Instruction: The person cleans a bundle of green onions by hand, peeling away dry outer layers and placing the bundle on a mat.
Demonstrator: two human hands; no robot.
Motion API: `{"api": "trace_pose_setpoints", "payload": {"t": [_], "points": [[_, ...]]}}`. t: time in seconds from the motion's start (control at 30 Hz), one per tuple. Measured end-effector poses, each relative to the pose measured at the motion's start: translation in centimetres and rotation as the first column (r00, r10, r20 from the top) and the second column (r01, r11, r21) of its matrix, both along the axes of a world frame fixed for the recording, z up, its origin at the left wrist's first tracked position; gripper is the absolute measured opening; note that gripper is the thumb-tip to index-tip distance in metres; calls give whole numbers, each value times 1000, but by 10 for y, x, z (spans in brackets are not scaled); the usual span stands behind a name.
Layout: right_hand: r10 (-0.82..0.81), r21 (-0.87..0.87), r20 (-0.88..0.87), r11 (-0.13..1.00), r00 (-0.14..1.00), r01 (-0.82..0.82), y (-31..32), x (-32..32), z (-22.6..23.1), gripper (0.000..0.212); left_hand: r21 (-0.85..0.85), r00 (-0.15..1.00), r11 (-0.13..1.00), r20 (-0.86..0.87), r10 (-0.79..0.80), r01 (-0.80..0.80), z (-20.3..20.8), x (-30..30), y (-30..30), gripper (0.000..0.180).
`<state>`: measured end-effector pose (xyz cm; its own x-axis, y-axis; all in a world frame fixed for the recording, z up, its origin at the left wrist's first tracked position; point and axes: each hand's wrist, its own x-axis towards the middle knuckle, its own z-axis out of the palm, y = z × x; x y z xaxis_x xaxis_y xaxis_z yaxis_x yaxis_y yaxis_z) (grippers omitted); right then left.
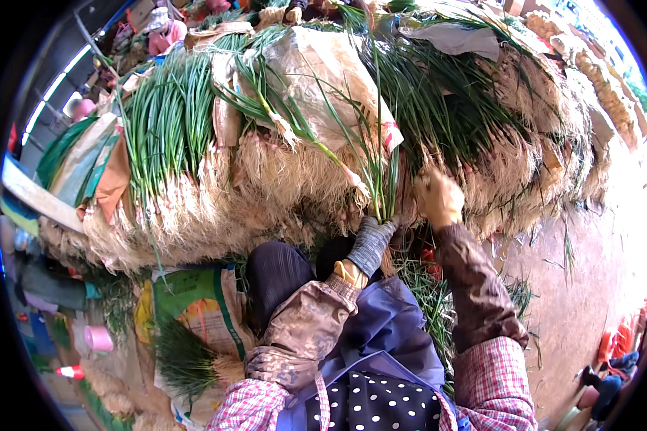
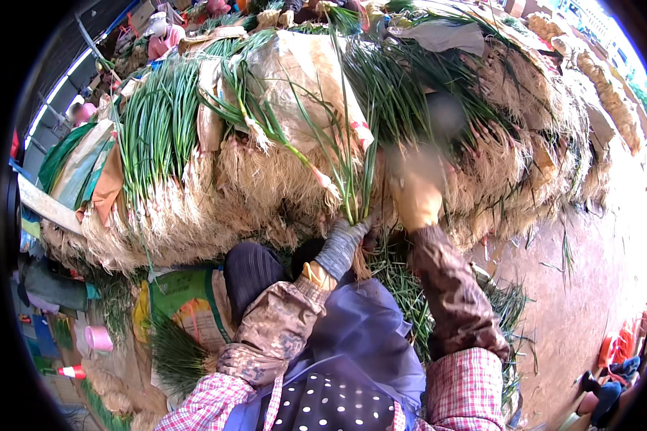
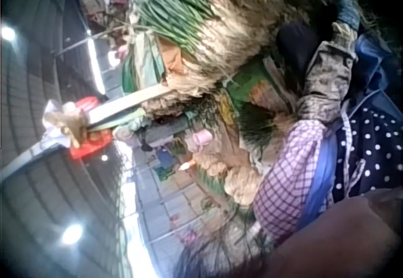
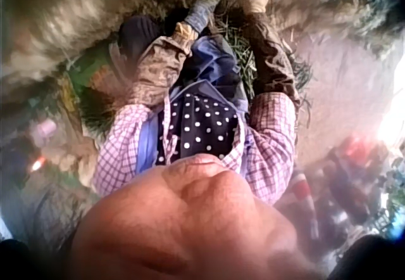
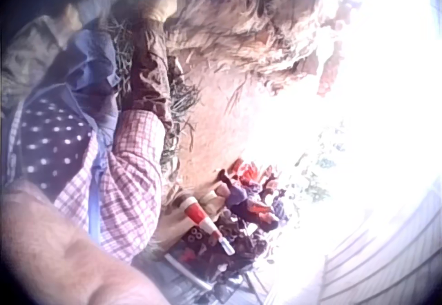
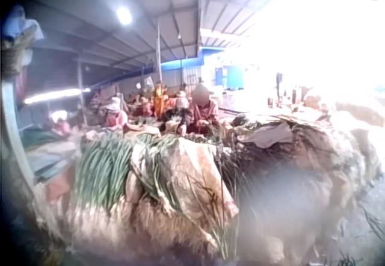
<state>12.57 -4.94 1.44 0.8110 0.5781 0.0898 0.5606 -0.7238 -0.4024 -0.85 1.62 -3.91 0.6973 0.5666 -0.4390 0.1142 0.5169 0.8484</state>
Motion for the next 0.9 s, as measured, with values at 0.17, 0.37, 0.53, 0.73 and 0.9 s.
{"api": "trace_pose_setpoints", "payload": {"t": [0.17,0.37,0.53,0.73,0.9], "points": [[118,52,338,988,934,-144,57,73,29,33,-93,980,991,-169,-106,92,18,4,1,18],[160,815,-304,554,939,169,62,103,82,17,-197,992,980,121,21,4,29,-7,0,20],[-28,178,14,984,1000,25,54,94,66,29,-190,961,981,265,80,-29,23,-3,-1,18],[89,518,-462,835,882,186,50,62,90,29,-176,939,983,329,101,-44,22,-1,-2,19],[453,666,-394,740,799,-91,16,49,74,21,-109,945,992,315,90,-58,27,3,-3,20]]}}
